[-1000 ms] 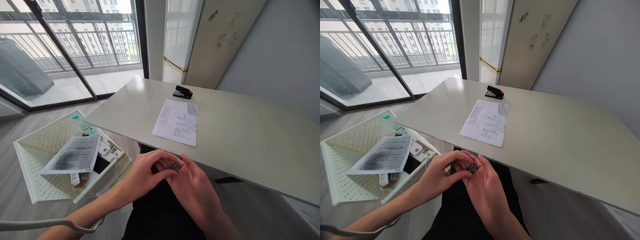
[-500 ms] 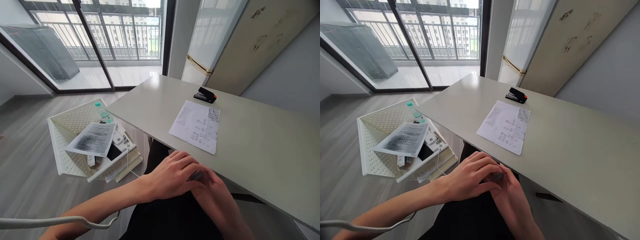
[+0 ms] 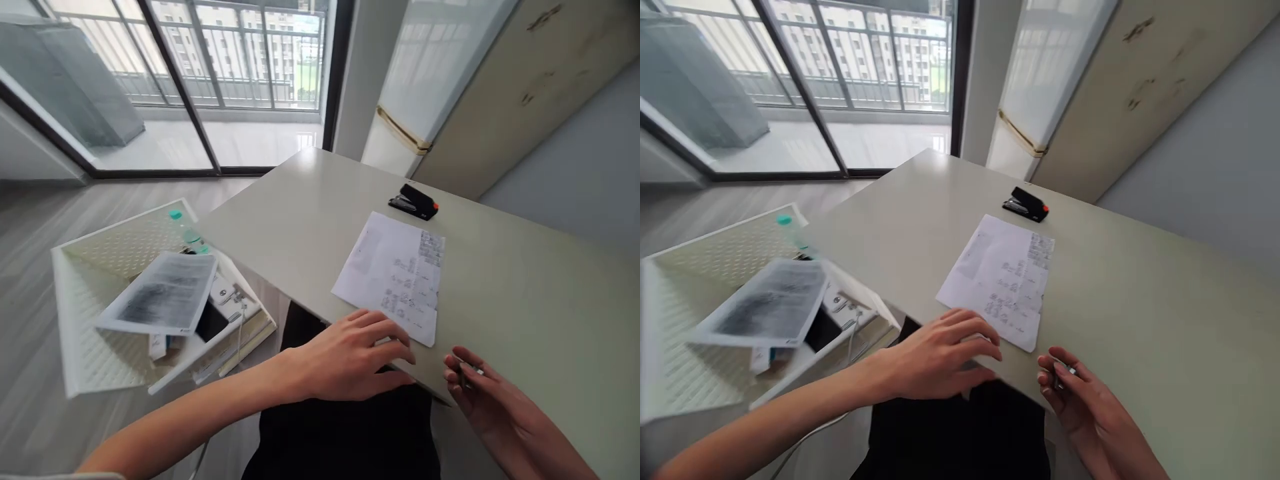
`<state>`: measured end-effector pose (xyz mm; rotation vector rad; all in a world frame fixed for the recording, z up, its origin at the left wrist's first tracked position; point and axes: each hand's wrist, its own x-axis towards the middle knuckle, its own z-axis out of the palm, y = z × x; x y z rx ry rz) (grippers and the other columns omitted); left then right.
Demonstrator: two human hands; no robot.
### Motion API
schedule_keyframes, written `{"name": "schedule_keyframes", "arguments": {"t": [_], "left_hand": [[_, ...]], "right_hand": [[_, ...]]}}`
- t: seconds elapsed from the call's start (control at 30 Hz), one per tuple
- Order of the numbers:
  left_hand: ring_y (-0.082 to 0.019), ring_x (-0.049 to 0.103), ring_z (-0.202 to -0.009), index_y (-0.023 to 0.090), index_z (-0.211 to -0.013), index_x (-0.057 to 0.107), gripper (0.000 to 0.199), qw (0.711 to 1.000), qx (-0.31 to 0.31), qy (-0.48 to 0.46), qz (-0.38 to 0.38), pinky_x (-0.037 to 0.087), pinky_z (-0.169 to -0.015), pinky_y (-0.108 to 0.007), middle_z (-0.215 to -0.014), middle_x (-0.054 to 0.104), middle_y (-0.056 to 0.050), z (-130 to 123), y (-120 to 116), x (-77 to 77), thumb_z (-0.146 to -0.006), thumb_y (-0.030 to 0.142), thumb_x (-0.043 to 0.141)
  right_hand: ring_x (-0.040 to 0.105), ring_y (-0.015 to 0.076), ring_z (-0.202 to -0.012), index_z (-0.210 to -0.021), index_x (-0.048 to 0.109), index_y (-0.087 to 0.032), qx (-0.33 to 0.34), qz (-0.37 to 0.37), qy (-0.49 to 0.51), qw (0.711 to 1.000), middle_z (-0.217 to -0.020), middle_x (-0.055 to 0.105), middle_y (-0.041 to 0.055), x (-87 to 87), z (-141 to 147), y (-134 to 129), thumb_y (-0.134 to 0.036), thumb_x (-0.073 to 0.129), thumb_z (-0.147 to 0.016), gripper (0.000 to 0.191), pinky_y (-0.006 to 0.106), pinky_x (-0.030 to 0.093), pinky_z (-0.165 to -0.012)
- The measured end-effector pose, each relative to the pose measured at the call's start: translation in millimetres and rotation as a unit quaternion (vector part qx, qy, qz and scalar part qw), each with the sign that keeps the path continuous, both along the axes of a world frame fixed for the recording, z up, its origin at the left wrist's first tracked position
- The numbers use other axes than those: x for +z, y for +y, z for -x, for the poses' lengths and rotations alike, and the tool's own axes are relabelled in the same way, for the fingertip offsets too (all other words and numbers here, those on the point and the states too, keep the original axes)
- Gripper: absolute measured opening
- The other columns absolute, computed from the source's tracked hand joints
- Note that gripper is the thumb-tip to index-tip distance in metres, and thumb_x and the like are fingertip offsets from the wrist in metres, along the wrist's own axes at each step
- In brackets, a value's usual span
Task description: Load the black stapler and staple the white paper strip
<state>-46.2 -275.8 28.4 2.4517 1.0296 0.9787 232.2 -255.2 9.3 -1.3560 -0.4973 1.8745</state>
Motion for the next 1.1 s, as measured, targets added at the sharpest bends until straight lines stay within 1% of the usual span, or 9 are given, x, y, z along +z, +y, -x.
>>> {"name": "schedule_keyframes", "arguments": {"t": [0.1, 0.23, 0.33, 0.47, 0.63, 0.73, 0.8, 0.97, 1.1], "left_hand": [[-0.024, 0.067, -0.116, 0.02, -0.114, 0.069, 0.018, 1.0, 0.008, -0.005, 0.007, 0.054, -0.104, -0.039, -0.119, 0.074, -0.01, 12, 52, -2.8, -0.105, 0.035, 0.063], [-0.026, 0.063, -0.121, 0.021, -0.114, 0.069, 0.018, 0.998, 0.054, -0.006, 0.007, 0.052, -0.107, -0.043, -0.12, 0.073, -0.009, 29, 146, -12.0, -0.107, 0.034, 0.059], [-0.028, 0.06, -0.121, 0.021, -0.114, 0.068, 0.021, 0.993, 0.12, 0.007, 0.011, 0.05, -0.109, -0.047, -0.123, 0.071, -0.01, 41, 214, -24.2, -0.106, 0.036, 0.056], [-0.03, 0.055, -0.133, 0.023, -0.122, 0.066, 0.029, 0.987, 0.153, 0.027, 0.046, 0.045, -0.116, -0.051, -0.134, 0.068, -0.01, 58, 275, -42.9, -0.105, 0.042, 0.054], [-0.031, 0.044, -0.15, 0.023, -0.137, 0.058, 0.043, 0.986, 0.124, 0.089, 0.07, 0.036, -0.125, -0.053, -0.154, 0.058, -0.011, 71, 292, -53.6, -0.105, 0.051, 0.053], [-0.03, 0.045, -0.149, 0.025, -0.139, 0.057, 0.04, 0.987, 0.101, 0.106, 0.062, 0.035, -0.125, -0.053, -0.153, 0.058, -0.009, 71, 288, -51.2, -0.105, 0.047, 0.055], [-0.029, 0.051, -0.143, 0.026, -0.136, 0.058, 0.038, 0.989, 0.094, 0.097, 0.063, 0.038, -0.123, -0.051, -0.148, 0.062, -0.008, 71, 287, -48.1, -0.104, 0.045, 0.059], [-0.029, 0.057, -0.134, 0.025, -0.134, 0.059, 0.037, 0.99, 0.078, 0.086, 0.085, 0.045, -0.117, -0.048, -0.138, 0.066, -0.009, 72, 286, -42.3, -0.102, 0.043, 0.063], [-0.029, 0.057, -0.133, 0.025, -0.133, 0.06, 0.035, 0.991, 0.057, 0.079, 0.093, 0.046, -0.116, -0.048, -0.136, 0.067, -0.009, 74, 287, -41.5, -0.102, 0.043, 0.063]], "right_hand": [[0.076, 0.0176, -0.078, -0.109, 0.078, -0.019, -0.004, -0.028, -0.032, 0.999, -0.1, 0.079, 0.0052, 4.6, -3, 34, -0.023, 0.095, -0.074, 0.04, 0.023, 0.07, -0.071], [0.074, 0.0166, -0.081, -0.111, 0.077, -0.02, -0.01, -0.089, -0.072, 0.993, -0.102, 0.078, 0.005, 4.7, -3, 99, -0.034, 0.096, -0.074, 0.043, 0.022, 0.069, -0.07], [0.073, 0.015, -0.083, -0.109, 0.076, -0.023, -0.025, -0.171, -0.089, 0.981, -0.105, 0.078, 0.0038, -5.0, 0, 160, -0.04, 0.095, -0.075, 0.043, 0.022, 0.067, -0.071], [0.064, 0.0113, -0.073, -0.101, 0.072, -0.023, -0.033, -0.254, -0.078, 0.963, -0.096, 0.073, 0.0012, -22.7, 9, 233, -0.05, 0.092, -0.075, 0.042, 0.018, 0.053, -0.053], [0.05, 0.0093, -0.06, -0.092, 0.063, -0.022, 0.052, -0.303, -0.177, 0.935, -0.082, 0.061, -0.0014, -23.6, 29, 296, -0.064, 0.069, -0.09, 0.042, 0.021, 0.044, -0.052], [0.051, 0.0118, -0.059, -0.091, 0.062, -0.023, 0.2, -0.337, -0.329, 0.859, -0.08, 0.063, 0.0001, -14.1, 45, 322, -0.058, 0.046, -0.101, 0.04, 0.026, 0.046, -0.058], [0.053, 0.0142, -0.062, -0.086, 0.065, -0.023, 0.273, -0.344, -0.402, 0.803, -0.077, 0.065, 0.0011, -9.0, 55, 335, -0.05, 0.051, -0.1, 0.034, 0.029, 0.046, -0.063], [0.062, 0.0222, -0.078, -0.084, 0.068, -0.024, 0.314, -0.347, -0.497, 0.73, -0.086, 0.073, 0.0052, -3.0, 68, 350, -0.029, 0.068, -0.09, 0.008, 0.032, 0.041, -0.065], [0.068, 0.0245, -0.095, -0.095, 0.069, -0.024, 0.325, -0.357, -0.526, 0.7, -0.103, 0.076, 0.0062, 2.8, 64, 351, -0.024, 0.066, -0.092, 0.004, 0.032, 0.047, -0.073]]}}
